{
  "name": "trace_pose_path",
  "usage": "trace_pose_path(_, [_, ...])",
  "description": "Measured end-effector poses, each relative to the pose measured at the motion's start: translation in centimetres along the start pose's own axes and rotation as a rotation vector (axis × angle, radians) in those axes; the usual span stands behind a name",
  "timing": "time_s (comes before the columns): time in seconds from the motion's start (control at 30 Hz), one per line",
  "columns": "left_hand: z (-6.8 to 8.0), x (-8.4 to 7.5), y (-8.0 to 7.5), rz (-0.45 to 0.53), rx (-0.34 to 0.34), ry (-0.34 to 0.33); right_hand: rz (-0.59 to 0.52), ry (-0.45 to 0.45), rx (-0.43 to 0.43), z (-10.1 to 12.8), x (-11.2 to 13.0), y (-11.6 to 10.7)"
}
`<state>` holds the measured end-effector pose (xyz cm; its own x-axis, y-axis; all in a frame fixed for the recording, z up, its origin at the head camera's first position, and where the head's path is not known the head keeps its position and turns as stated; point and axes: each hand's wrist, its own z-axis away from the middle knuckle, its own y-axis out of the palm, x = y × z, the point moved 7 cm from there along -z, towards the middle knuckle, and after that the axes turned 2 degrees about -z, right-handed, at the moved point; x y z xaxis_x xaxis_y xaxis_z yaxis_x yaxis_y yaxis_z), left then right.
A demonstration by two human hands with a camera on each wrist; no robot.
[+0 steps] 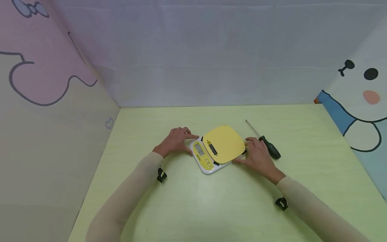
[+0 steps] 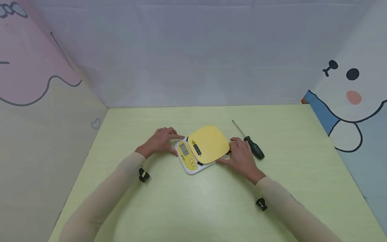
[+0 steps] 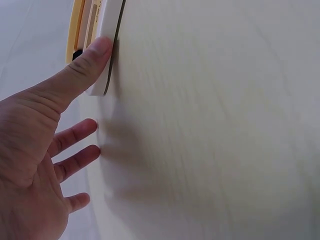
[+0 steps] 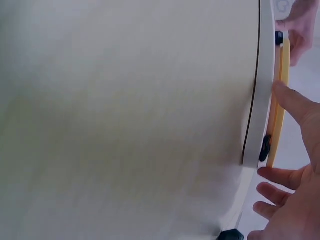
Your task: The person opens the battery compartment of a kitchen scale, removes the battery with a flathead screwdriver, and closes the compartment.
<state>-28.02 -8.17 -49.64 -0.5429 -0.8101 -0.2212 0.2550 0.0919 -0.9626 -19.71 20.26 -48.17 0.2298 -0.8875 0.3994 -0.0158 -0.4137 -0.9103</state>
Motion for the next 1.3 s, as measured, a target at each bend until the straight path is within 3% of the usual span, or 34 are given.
trace_pose_path(0.23, [2.2,-0.1,0.6,0.031,-0.079,-0.119,0.011,-0.077,0.118,-1.6,-1.0,0.0])
trace_pose_path(0.53, [5.0,-2.9,2.1,0.043,-0.129,-0.224,0.007,-0.15,0.265,-3.5,-1.1,-0.2])
trace_pose_path(0.9, [6.1,-4.9,2.8,0.059,-0.146,-0.363,-0.043,-0.208,0.316,-4.5,-1.0,0.1])
trace_pose_path(1.03, [6.3,-5.3,3.3,0.07,-0.136,-0.388,-0.057,-0.211,0.322,-4.5,-1.0,0.1])
trace_pose_path(1.3, [6.3,-6.0,3.6,0.066,-0.154,-0.363,-0.089,-0.19,0.322,-4.3,-1.5,0.4])
